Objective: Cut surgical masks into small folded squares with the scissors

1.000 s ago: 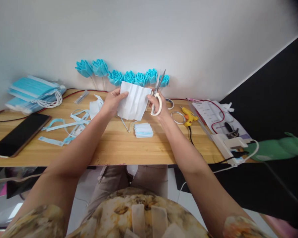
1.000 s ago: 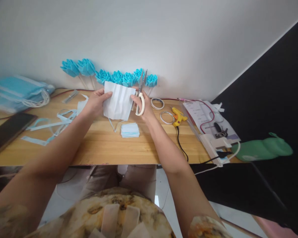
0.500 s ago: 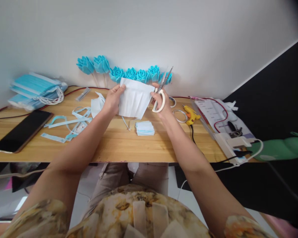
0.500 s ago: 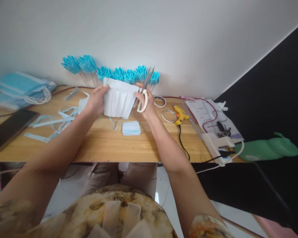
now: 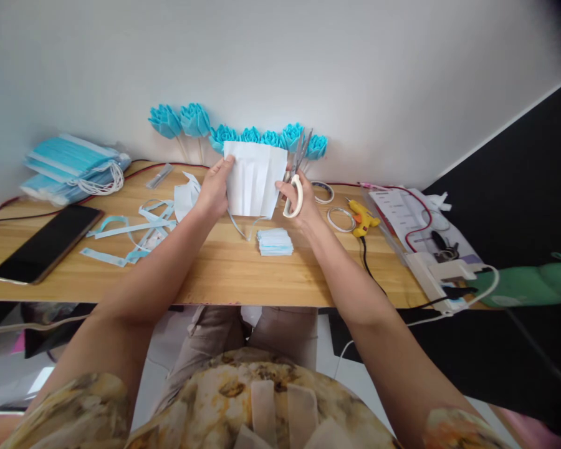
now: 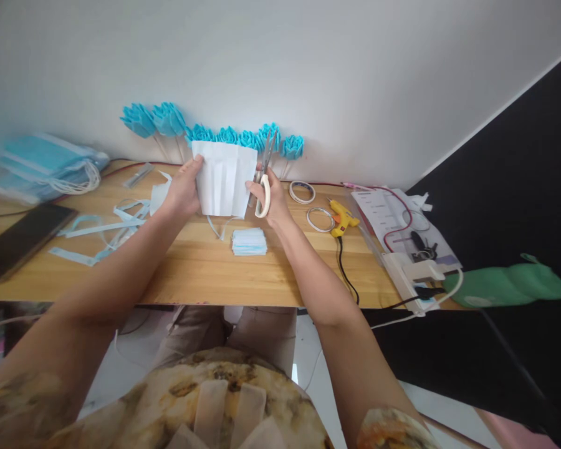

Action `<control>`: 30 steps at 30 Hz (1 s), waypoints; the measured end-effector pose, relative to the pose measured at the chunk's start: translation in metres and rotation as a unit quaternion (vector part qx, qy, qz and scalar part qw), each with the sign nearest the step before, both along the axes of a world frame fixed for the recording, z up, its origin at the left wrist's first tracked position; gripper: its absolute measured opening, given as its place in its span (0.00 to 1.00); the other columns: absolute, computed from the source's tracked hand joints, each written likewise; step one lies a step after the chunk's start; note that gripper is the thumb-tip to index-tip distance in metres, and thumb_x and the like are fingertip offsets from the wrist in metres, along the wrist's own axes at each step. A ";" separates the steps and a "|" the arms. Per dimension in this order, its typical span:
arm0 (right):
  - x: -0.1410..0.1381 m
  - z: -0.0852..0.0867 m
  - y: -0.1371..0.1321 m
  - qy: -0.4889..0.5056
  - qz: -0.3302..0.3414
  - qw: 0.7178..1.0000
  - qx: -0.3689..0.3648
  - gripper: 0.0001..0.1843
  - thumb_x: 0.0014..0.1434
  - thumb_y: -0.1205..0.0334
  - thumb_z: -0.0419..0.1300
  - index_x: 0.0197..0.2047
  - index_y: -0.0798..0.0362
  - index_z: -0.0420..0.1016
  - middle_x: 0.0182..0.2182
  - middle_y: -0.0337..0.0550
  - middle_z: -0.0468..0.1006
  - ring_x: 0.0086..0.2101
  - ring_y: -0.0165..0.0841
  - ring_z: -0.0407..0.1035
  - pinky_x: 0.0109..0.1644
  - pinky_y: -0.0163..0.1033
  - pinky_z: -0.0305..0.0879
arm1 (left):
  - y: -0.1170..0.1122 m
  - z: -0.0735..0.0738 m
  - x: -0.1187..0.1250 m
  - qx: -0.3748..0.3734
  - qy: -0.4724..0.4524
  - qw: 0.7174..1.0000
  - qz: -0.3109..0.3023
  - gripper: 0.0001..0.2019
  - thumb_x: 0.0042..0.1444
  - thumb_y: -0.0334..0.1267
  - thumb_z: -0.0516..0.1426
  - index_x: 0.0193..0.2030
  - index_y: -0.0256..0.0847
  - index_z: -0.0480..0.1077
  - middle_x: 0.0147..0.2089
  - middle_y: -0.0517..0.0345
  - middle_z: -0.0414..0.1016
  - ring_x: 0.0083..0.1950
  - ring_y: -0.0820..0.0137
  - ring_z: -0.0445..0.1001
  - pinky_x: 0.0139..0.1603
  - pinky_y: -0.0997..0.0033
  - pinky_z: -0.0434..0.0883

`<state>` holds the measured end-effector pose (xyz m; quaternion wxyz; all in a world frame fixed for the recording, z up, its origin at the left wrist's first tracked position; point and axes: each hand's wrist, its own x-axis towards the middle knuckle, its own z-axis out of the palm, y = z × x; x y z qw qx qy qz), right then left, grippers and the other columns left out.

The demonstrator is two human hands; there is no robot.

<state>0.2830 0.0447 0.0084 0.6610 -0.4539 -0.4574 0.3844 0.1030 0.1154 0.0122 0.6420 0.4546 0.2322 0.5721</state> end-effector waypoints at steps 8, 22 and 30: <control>0.011 0.001 0.004 -0.013 -0.025 0.999 0.027 0.30 0.43 0.46 0.74 0.48 0.45 0.72 0.36 0.34 0.75 0.37 0.31 0.70 0.44 0.39 0.70 | -0.002 0.000 -0.004 0.003 0.048 0.997 -0.052 0.22 0.42 0.45 0.72 0.44 0.39 0.77 0.44 0.50 0.85 0.55 0.52 0.81 0.56 0.57 0.78; 0.008 0.002 0.001 0.055 0.027 0.998 -0.004 0.33 0.42 0.44 0.76 0.47 0.46 0.73 0.38 0.36 0.77 0.38 0.31 0.73 0.40 0.37 0.73 | 0.001 0.002 -0.005 0.014 0.021 1.000 0.002 0.24 0.45 0.44 0.71 0.49 0.42 0.75 0.50 0.50 0.84 0.60 0.53 0.79 0.60 0.56 0.77; 0.007 0.000 0.002 -0.008 -0.023 1.000 0.017 0.30 0.43 0.48 0.75 0.47 0.47 0.72 0.34 0.33 0.74 0.37 0.29 0.71 0.45 0.36 0.70 | 0.000 0.003 -0.003 -0.002 0.008 0.998 -0.063 0.28 0.52 0.60 0.67 0.50 0.39 0.75 0.52 0.45 0.83 0.65 0.47 0.75 0.63 0.52 0.76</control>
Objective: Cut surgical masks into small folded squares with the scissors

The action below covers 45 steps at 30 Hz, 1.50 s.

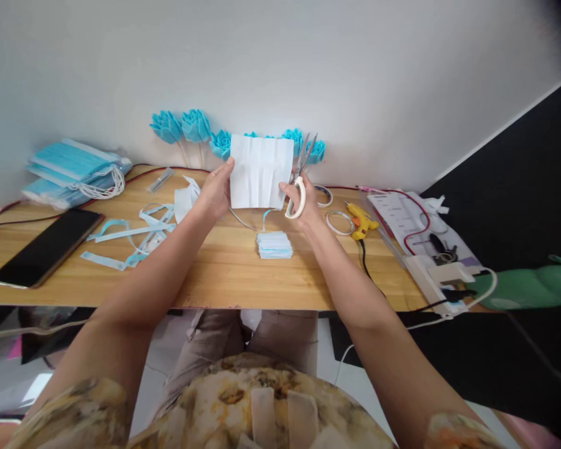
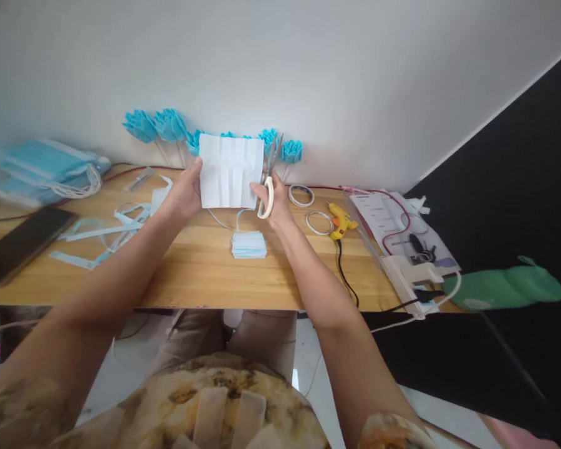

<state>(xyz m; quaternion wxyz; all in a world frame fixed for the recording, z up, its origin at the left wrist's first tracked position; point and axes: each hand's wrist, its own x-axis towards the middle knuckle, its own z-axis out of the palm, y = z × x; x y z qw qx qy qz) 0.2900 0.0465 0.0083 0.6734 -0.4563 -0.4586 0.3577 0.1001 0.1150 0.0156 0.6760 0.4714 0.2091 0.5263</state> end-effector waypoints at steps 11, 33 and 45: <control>0.003 0.006 -0.002 -0.061 -0.029 0.998 0.003 0.25 0.47 0.51 0.71 0.47 0.47 0.72 0.30 0.33 0.69 0.31 0.28 0.64 0.37 0.37 0.66 | 0.012 -0.010 -0.010 0.012 0.045 0.997 0.053 0.23 0.42 0.41 0.72 0.46 0.37 0.77 0.47 0.49 0.86 0.54 0.53 0.82 0.54 0.57 0.80; 0.007 0.002 0.002 -0.023 -0.026 0.999 0.011 0.28 0.45 0.47 0.72 0.46 0.46 0.69 0.34 0.35 0.73 0.36 0.31 0.68 0.45 0.40 0.69 | 0.003 -0.006 -0.005 0.013 0.046 0.999 -0.027 0.23 0.41 0.39 0.73 0.46 0.38 0.78 0.44 0.52 0.86 0.51 0.56 0.83 0.52 0.60 0.79; 0.007 0.000 0.003 -0.034 -0.010 0.999 0.019 0.29 0.46 0.46 0.72 0.49 0.46 0.70 0.37 0.36 0.75 0.38 0.32 0.71 0.47 0.41 0.71 | 0.015 -0.017 -0.005 0.019 0.026 0.997 0.073 0.17 0.46 0.48 0.73 0.33 0.38 0.76 0.29 0.60 0.81 0.34 0.69 0.80 0.38 0.73 0.76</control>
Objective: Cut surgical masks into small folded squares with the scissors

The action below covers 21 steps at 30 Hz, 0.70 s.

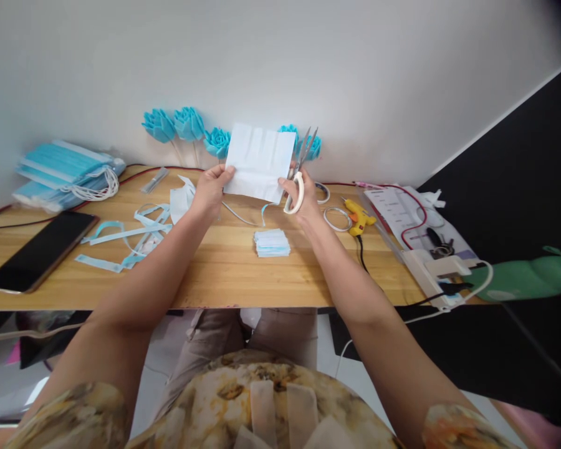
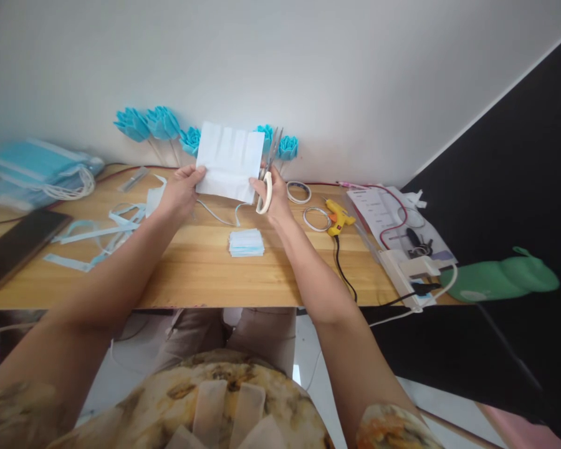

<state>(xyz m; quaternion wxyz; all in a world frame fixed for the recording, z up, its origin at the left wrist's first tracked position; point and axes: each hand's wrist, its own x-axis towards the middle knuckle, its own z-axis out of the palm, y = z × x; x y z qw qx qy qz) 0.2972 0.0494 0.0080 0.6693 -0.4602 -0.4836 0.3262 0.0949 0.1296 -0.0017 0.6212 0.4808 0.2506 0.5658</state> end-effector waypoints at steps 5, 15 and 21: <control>-0.002 0.007 -0.005 -0.007 -0.005 1.000 -0.026 0.29 0.46 0.46 0.71 0.48 0.46 0.70 0.35 0.35 0.73 0.36 0.30 0.68 0.42 0.39 0.70 | -0.006 0.011 -0.002 -0.004 -0.013 0.997 -0.082 0.18 0.49 0.50 0.71 0.38 0.41 0.74 0.42 0.53 0.84 0.52 0.57 0.82 0.53 0.61 0.79; -0.003 0.000 -0.005 -0.041 0.028 0.998 -0.028 0.27 0.48 0.49 0.72 0.50 0.47 0.73 0.31 0.33 0.70 0.33 0.29 0.65 0.41 0.38 0.67 | -0.021 0.020 -0.003 -0.023 0.013 0.983 -0.181 0.29 0.46 0.60 0.70 0.46 0.40 0.78 0.48 0.46 0.85 0.59 0.49 0.80 0.56 0.53 0.80; -0.003 -0.002 -0.003 -0.023 0.023 0.999 -0.019 0.25 0.47 0.52 0.72 0.48 0.47 0.73 0.31 0.33 0.72 0.32 0.29 0.65 0.40 0.38 0.68 | -0.011 0.009 -0.001 -0.031 0.033 0.997 -0.057 0.21 0.41 0.46 0.74 0.39 0.38 0.79 0.38 0.50 0.85 0.47 0.56 0.84 0.52 0.59 0.81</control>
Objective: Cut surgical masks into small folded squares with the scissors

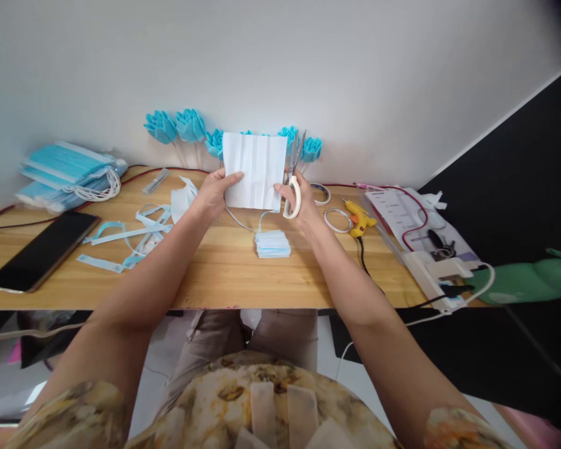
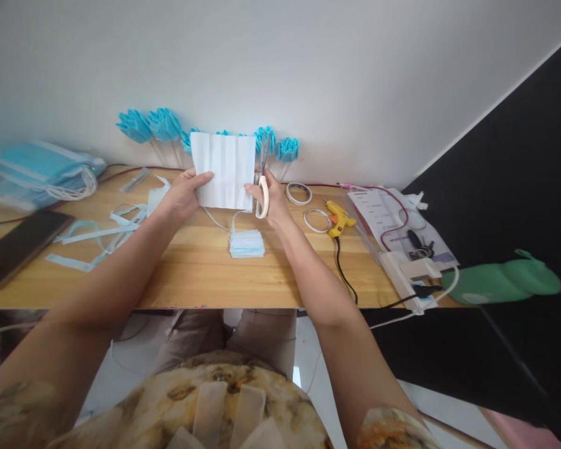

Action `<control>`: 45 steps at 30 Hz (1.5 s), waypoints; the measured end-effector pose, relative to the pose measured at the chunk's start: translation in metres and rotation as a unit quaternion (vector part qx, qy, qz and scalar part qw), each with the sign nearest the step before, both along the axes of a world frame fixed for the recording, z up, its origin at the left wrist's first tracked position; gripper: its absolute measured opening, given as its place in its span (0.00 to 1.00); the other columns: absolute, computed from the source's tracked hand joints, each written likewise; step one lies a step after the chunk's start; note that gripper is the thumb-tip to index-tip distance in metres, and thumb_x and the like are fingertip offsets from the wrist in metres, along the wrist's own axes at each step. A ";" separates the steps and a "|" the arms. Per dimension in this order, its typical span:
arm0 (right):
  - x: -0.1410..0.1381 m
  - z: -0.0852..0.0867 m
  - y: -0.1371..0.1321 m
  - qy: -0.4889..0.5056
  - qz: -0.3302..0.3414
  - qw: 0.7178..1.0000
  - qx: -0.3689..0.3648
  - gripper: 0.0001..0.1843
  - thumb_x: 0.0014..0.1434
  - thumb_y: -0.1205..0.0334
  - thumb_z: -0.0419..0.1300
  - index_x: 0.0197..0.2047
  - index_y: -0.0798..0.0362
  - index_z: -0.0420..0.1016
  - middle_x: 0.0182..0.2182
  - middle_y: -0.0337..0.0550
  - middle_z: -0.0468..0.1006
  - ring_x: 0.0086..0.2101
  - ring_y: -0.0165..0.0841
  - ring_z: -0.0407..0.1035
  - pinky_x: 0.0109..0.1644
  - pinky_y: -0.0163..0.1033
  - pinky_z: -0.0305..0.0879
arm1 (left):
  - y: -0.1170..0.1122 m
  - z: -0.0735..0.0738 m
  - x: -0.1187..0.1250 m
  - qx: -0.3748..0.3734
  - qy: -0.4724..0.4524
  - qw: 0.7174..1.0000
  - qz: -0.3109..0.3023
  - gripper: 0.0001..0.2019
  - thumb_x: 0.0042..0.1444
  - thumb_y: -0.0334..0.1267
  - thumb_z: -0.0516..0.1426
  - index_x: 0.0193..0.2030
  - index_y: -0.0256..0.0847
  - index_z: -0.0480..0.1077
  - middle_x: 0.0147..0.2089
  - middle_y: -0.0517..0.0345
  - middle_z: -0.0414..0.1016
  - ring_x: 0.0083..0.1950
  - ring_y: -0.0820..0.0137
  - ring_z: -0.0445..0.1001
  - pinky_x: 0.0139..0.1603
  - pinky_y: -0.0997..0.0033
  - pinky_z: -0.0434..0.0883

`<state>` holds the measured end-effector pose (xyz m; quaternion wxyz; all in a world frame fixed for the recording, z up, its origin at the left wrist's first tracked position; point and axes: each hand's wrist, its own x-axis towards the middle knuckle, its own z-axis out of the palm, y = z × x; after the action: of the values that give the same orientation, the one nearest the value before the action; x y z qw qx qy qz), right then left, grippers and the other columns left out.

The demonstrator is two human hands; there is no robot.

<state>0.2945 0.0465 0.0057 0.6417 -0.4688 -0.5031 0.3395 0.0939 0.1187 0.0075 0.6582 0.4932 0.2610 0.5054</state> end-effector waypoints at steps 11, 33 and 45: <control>-0.003 0.005 -0.002 0.036 0.011 0.999 -0.018 0.30 0.46 0.49 0.73 0.51 0.47 0.73 0.32 0.33 0.71 0.31 0.27 0.65 0.34 0.36 0.66 | -0.003 0.000 0.005 0.035 -0.011 0.997 0.074 0.26 0.45 0.51 0.73 0.46 0.38 0.76 0.46 0.47 0.85 0.57 0.51 0.80 0.58 0.53 0.78; -0.002 0.008 -0.002 0.003 -0.007 1.000 -0.004 0.27 0.48 0.53 0.71 0.51 0.46 0.73 0.30 0.32 0.69 0.29 0.27 0.64 0.32 0.35 0.64 | 0.006 0.001 -0.002 0.092 0.041 0.984 0.149 0.24 0.51 0.62 0.68 0.33 0.41 0.72 0.34 0.54 0.75 0.48 0.57 0.78 0.43 0.63 0.77; -0.004 0.011 -0.004 0.073 0.025 0.996 -0.039 0.34 0.41 0.45 0.76 0.49 0.46 0.73 0.33 0.34 0.74 0.33 0.28 0.70 0.36 0.35 0.72 | -0.003 0.001 0.002 0.083 0.040 0.988 0.122 0.26 0.49 0.64 0.68 0.35 0.41 0.75 0.35 0.53 0.81 0.49 0.56 0.80 0.43 0.64 0.78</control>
<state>0.2907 0.0422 0.0163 0.6494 -0.4550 -0.4522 0.4084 0.0956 0.1160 0.0087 0.5375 0.5305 0.3027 0.5814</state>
